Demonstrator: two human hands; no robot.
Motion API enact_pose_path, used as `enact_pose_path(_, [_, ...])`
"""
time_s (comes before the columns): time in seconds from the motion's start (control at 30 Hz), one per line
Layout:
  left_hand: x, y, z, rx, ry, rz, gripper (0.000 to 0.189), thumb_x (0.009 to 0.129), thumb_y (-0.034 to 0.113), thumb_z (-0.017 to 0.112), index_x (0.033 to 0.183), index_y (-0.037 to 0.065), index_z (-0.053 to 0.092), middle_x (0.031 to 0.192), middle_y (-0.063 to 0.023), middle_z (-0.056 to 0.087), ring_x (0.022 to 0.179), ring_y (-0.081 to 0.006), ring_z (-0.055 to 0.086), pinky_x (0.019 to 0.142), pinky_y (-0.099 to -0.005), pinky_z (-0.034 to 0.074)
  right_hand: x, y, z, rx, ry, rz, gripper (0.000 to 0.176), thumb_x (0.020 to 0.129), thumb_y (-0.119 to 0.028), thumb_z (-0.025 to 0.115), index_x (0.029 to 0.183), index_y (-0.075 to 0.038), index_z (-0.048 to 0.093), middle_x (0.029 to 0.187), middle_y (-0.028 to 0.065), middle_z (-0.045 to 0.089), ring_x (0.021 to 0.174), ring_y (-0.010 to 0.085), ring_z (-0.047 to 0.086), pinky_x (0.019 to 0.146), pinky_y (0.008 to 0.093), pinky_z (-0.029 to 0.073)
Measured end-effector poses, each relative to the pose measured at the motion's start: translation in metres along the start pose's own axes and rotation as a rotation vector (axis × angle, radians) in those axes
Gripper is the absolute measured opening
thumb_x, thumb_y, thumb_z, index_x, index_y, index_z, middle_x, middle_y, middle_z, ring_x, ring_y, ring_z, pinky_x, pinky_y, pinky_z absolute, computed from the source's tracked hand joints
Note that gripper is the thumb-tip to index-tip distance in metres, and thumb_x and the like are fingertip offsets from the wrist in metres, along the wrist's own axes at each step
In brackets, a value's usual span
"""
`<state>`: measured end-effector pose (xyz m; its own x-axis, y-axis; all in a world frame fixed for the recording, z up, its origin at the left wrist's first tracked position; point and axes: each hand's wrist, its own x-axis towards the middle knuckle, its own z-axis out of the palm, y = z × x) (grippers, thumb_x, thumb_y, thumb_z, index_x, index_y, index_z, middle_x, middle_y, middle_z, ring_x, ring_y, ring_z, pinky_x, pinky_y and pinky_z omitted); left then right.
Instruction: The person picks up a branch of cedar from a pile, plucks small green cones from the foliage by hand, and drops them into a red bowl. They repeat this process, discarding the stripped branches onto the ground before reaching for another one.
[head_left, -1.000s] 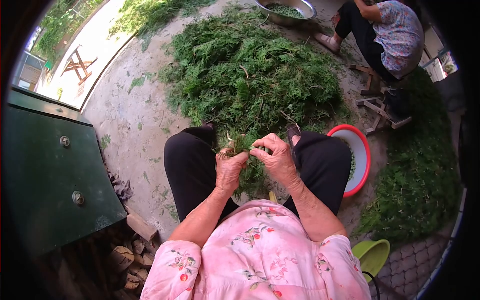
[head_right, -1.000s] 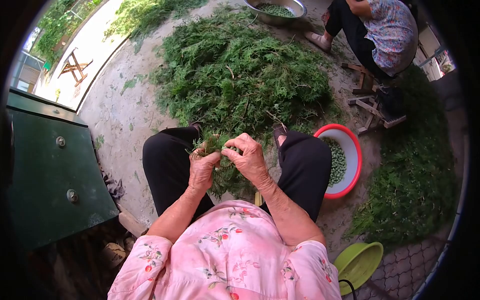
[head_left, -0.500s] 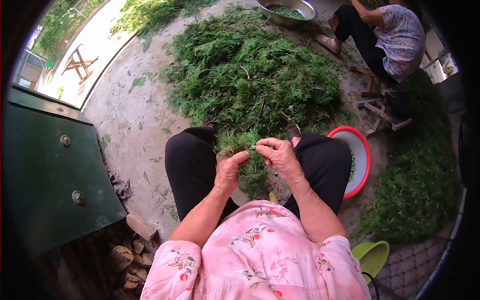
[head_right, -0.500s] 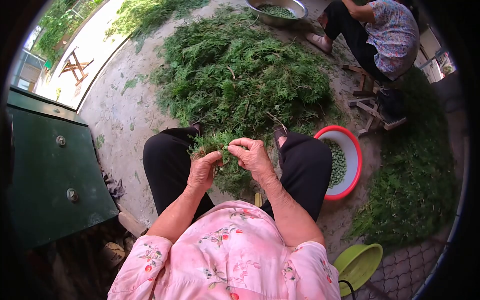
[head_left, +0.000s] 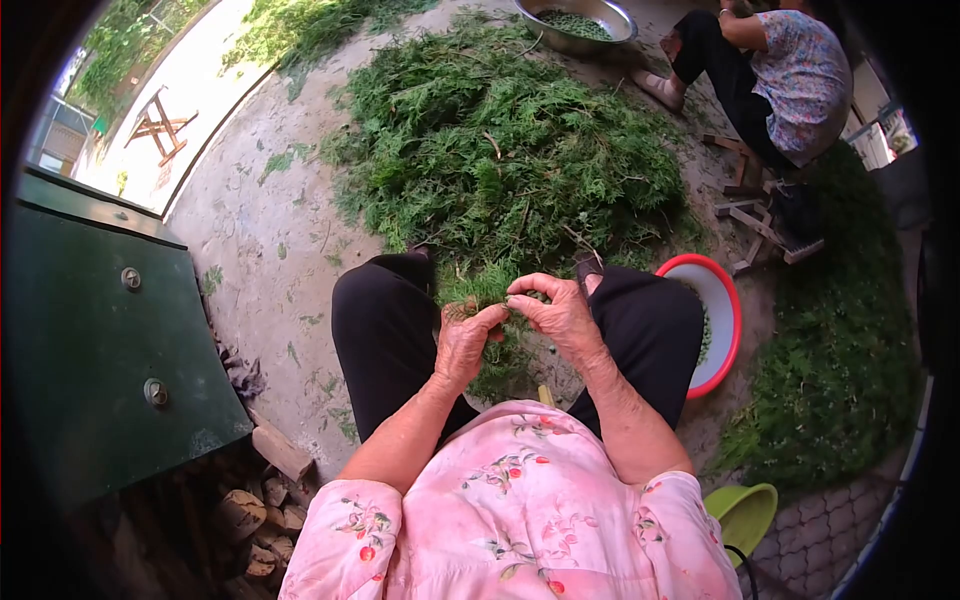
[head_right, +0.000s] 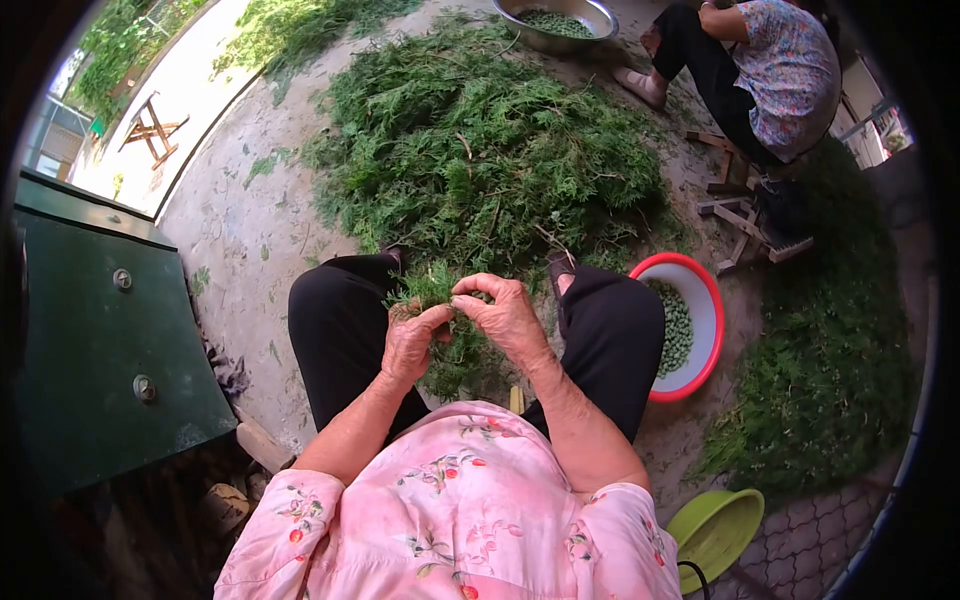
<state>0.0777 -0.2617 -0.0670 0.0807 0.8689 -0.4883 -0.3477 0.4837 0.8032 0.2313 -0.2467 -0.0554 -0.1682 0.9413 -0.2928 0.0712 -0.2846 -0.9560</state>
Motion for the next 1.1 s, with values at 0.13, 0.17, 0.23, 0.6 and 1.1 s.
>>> enact_pose_path(0.13, [0.006, -0.010, -0.009, 0.024, 0.003, -0.013, 0.005, 0.074, 0.005, 0.063, 0.077, 0.003, 0.060, 0.072, -0.0018, 0.059, 0.058, -0.0107, 0.054, 0.049, -0.0244, 0.044, 0.003, 0.007, 0.007, -0.293, 0.089, -0.448, 0.012, 0.080, -0.009, 0.064, 0.090, -0.001, 0.063, 0.078, -0.0002, 0.059, 0.057, 0.0046, 0.050, 0.051, 0.0203, 0.041])
enact_pose_path(0.17, [0.008, -0.013, -0.010, 0.009, 0.022, -0.047, 0.004, 0.074, 0.005, 0.062, 0.077, 0.003, 0.059, 0.072, -0.0023, 0.059, 0.057, -0.0112, 0.053, 0.048, -0.0247, 0.044, 0.002, 0.005, 0.009, -0.403, 0.152, -0.630, 0.011, 0.080, -0.007, 0.062, 0.088, 0.000, 0.062, 0.078, 0.0016, 0.059, 0.061, 0.0067, 0.053, 0.053, 0.0225, 0.043])
enact_pose_path(0.23, [0.003, -0.006, -0.002, -0.072, 0.072, -0.067, 0.005, 0.075, 0.004, 0.061, 0.079, 0.003, 0.059, 0.073, -0.0029, 0.059, 0.058, -0.0117, 0.054, 0.049, -0.0248, 0.045, -0.001, -0.004, 0.011, -0.216, 0.156, -0.438, 0.010, 0.080, -0.007, 0.062, 0.088, -0.001, 0.062, 0.078, 0.0018, 0.059, 0.060, 0.0067, 0.053, 0.053, 0.0223, 0.043])
enact_pose_path(0.6, [0.007, -0.005, -0.005, -0.362, 0.061, -0.161, 0.011, 0.083, 0.010, 0.064, 0.086, 0.000, 0.059, 0.078, -0.0053, 0.061, 0.063, -0.0162, 0.060, 0.055, -0.0272, 0.048, 0.000, 0.006, -0.009, 0.628, -0.065, 0.133, 0.016, 0.084, -0.005, 0.056, 0.100, -0.003, 0.057, 0.082, 0.0063, 0.059, 0.061, 0.0089, 0.056, 0.045, 0.0184, 0.042])
enact_pose_path(1.1, [0.010, -0.010, -0.007, -0.248, 0.031, -0.104, 0.005, 0.083, 0.006, 0.061, 0.086, 0.002, 0.059, 0.076, -0.0053, 0.061, 0.065, -0.0150, 0.059, 0.052, -0.0248, 0.046, 0.000, 0.009, 0.003, -0.020, 0.005, 0.057, 0.017, 0.080, -0.014, 0.065, 0.089, -0.001, 0.060, 0.075, 0.0037, 0.060, 0.052, 0.0065, 0.053, 0.044, 0.0211, 0.041])
